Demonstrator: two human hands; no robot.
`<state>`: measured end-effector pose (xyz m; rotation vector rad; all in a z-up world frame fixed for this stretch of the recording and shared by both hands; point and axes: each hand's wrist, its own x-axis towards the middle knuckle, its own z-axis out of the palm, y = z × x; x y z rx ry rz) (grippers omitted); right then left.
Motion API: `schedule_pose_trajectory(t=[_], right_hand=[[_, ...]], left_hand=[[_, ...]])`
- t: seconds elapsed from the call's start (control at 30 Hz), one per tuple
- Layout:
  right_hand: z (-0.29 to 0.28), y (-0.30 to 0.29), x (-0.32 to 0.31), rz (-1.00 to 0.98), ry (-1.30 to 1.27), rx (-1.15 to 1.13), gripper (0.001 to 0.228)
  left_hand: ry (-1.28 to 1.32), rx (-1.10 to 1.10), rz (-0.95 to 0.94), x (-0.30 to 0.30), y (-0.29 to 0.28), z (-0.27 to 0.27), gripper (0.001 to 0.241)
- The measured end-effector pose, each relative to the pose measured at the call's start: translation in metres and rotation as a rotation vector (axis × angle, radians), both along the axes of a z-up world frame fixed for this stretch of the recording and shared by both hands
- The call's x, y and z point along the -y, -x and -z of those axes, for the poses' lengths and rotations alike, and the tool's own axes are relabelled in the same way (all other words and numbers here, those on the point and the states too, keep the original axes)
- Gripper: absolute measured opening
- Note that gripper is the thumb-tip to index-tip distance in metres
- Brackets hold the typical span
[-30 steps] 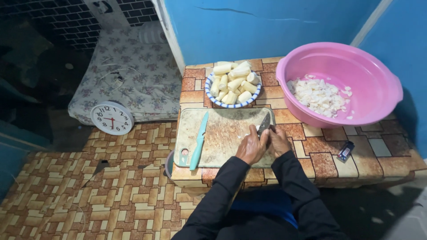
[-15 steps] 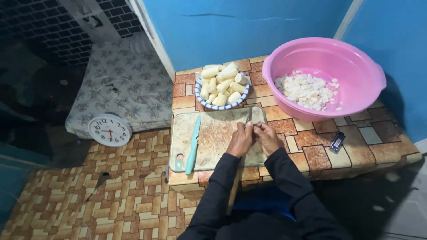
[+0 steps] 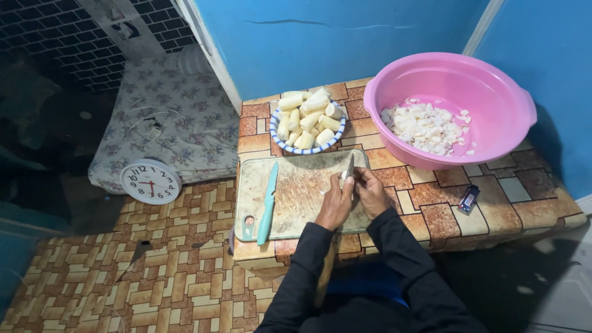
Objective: Dicing peeled cassava chunks into small pieces on a wooden cutting board and placing them into a pink plastic bowl.
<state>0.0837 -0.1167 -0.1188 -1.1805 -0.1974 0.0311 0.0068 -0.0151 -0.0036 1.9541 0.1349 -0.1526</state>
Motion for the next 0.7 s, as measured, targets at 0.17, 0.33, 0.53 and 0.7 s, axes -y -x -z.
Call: schedule_pose_trajectory(t=[0.17,0.33,0.53,0.7], right_hand=[[0.021,-0.006,0.000,0.040,-0.025,-0.020,0.021],[0.001,0.000,-0.004,0.051,-0.093,-0.119,0.019],[0.006,-0.005,0.000,0.004,-0.120,-0.157,0.032],[-0.004,-0.002,0.001,-0.012,-0.112,-0.101,0.036]], left_hand=[[0.046,-0.012,0.011,-0.001,-0.001,0.004,0.056],[0.149,-0.049,-0.022,-0.007,-0.007,0.032,0.056],[0.266,0.058,-0.136,-0.021,-0.007,0.034,0.048],[0.249,0.133,-0.128,-0.024,-0.006,0.043,0.049]])
